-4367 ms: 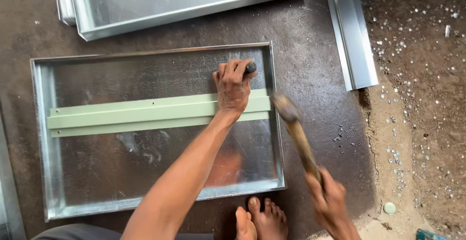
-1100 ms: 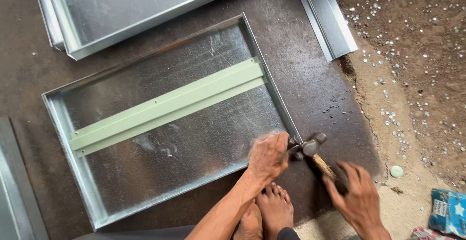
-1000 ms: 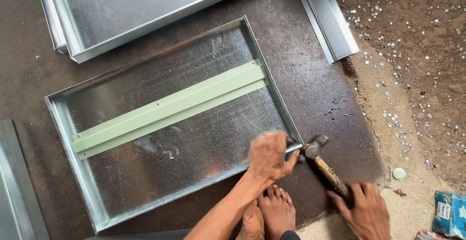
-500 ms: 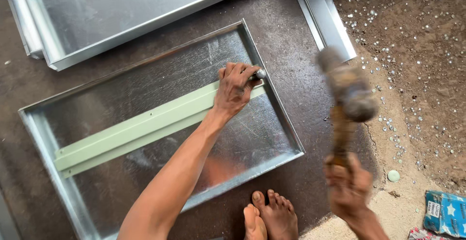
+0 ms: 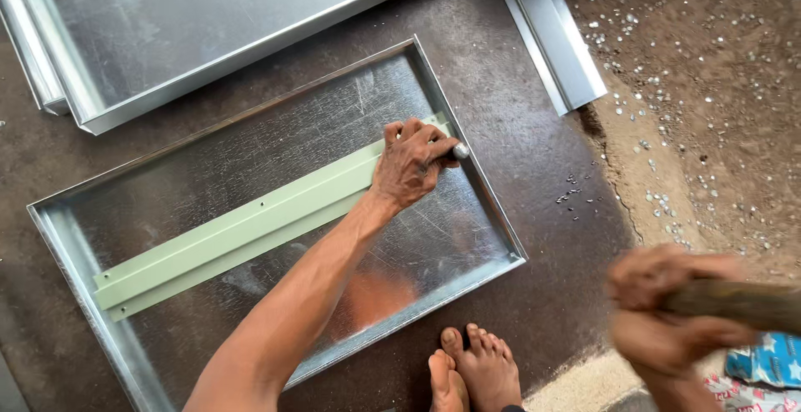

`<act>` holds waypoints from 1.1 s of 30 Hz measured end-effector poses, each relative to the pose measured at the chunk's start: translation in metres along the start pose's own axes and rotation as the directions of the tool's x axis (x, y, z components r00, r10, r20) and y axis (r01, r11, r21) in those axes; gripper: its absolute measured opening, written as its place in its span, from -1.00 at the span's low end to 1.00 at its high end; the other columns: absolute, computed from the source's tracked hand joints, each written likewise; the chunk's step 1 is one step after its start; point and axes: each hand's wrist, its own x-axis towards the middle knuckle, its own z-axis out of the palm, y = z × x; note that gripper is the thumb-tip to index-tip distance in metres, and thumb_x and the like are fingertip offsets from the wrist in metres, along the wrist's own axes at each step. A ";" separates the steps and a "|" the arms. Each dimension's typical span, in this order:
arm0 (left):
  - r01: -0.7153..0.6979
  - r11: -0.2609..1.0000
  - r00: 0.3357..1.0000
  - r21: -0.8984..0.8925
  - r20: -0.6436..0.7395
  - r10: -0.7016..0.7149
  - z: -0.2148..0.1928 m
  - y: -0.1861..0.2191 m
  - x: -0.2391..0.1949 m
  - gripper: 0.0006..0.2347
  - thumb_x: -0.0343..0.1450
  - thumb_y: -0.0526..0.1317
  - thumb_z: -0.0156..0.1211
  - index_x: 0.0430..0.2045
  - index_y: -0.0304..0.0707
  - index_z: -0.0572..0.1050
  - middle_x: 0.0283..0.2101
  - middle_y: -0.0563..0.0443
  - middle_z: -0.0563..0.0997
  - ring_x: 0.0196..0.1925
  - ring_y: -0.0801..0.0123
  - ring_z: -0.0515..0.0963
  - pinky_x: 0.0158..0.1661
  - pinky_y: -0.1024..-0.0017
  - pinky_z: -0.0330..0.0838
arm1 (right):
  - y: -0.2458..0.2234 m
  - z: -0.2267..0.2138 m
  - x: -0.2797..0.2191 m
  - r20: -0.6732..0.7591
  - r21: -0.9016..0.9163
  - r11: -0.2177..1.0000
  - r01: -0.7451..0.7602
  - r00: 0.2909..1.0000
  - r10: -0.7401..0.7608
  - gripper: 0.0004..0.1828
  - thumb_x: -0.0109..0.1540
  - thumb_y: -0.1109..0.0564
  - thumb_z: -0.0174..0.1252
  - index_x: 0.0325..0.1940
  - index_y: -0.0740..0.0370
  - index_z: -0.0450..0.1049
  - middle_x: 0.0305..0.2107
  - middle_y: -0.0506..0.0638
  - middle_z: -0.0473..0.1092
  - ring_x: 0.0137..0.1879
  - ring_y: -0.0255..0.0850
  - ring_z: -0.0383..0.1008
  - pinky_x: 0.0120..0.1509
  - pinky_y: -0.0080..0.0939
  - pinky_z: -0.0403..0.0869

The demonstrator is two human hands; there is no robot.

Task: The person places a metal support strip into a rectangular metal tray and hammers a small metal pin into pre-drilled holes to secure the strip, repeating this process for multiple trays.

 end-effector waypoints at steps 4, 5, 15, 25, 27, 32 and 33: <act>0.024 0.999 1.000 -0.030 0.001 -0.024 0.005 -0.005 -0.001 -0.85 0.39 -0.11 0.30 -0.20 0.12 0.68 -0.29 0.23 0.60 -0.13 0.37 0.38 0.00 0.28 0.12 | 0.061 -0.002 -0.045 -0.186 -0.840 0.365 -0.401 0.846 0.500 -0.41 0.47 -0.26 -0.17 -0.47 0.16 0.35 -0.65 -0.08 0.22 -0.54 -0.32 0.18 -0.52 -0.27 0.23; 0.032 0.999 0.999 -0.020 -0.007 -0.032 0.009 -0.002 -0.007 -0.85 0.39 -0.11 0.30 -0.20 0.12 0.68 -0.29 0.23 0.60 -0.13 0.37 0.38 0.00 0.28 0.12 | 0.062 -0.015 -0.057 -0.172 -0.842 0.370 -0.392 0.846 0.504 -0.41 0.47 -0.26 -0.17 -0.47 0.16 0.35 -0.65 -0.08 0.22 -0.54 -0.32 0.18 -0.52 -0.27 0.23; 0.338 0.915 0.790 -0.221 -0.461 -0.404 0.019 -0.024 0.003 -0.81 0.43 -0.21 0.32 -0.14 -0.24 0.61 -0.33 0.04 0.54 -0.22 0.29 0.41 -0.14 0.33 0.35 | 0.137 -0.046 -0.186 -0.019 -0.998 -0.064 0.023 0.811 0.585 -0.62 0.36 -0.31 -0.14 -0.08 -0.03 0.30 -0.24 -0.03 0.29 -0.18 -0.19 0.30 -0.14 -0.11 0.30; 0.320 0.936 0.807 -0.148 -0.475 -0.351 0.034 -0.031 0.001 -0.79 0.45 -0.20 0.26 -0.08 -0.23 0.61 -0.30 0.07 0.55 -0.20 0.32 0.41 -0.15 0.40 0.37 | 0.201 -0.026 -0.229 0.111 -0.906 -0.271 0.325 0.800 0.589 -0.42 0.25 -0.35 -0.12 0.31 -0.21 0.25 0.18 0.02 0.37 0.19 -0.07 0.42 0.24 0.06 0.38; 0.350 0.924 0.807 -0.154 -0.452 -0.381 0.034 -0.027 0.000 -0.80 0.44 -0.20 0.27 -0.10 -0.21 0.62 -0.33 0.09 0.55 -0.23 0.33 0.40 -0.16 0.40 0.38 | 0.195 -0.018 -0.222 0.032 -0.894 -0.290 0.340 0.696 0.717 -0.35 0.28 -0.36 -0.17 0.41 -0.19 0.19 0.24 0.06 0.34 0.27 0.00 0.40 0.31 0.09 0.34; 0.383 0.911 0.813 -0.151 -0.413 -0.411 0.028 -0.027 0.002 -0.82 0.46 -0.23 0.29 -0.10 -0.21 0.62 -0.34 0.09 0.54 -0.22 0.30 0.41 -0.17 0.40 0.39 | 0.134 -0.071 -0.122 0.082 -0.995 0.006 0.095 0.822 0.563 -0.43 0.37 -0.19 -0.18 0.34 0.14 0.33 0.12 0.28 0.38 0.17 0.19 0.40 0.24 0.15 0.34; 0.346 0.928 0.822 -0.139 -0.433 -0.371 0.028 -0.025 0.001 -0.80 0.43 -0.25 0.28 -0.10 -0.22 0.62 -0.31 0.07 0.55 -0.19 0.29 0.44 -0.11 0.36 0.39 | 0.116 -0.087 -0.107 0.088 -0.985 0.170 0.012 0.889 0.449 -0.46 0.40 -0.11 -0.15 0.32 0.27 0.37 0.08 0.35 0.40 0.13 0.24 0.39 0.21 0.15 0.35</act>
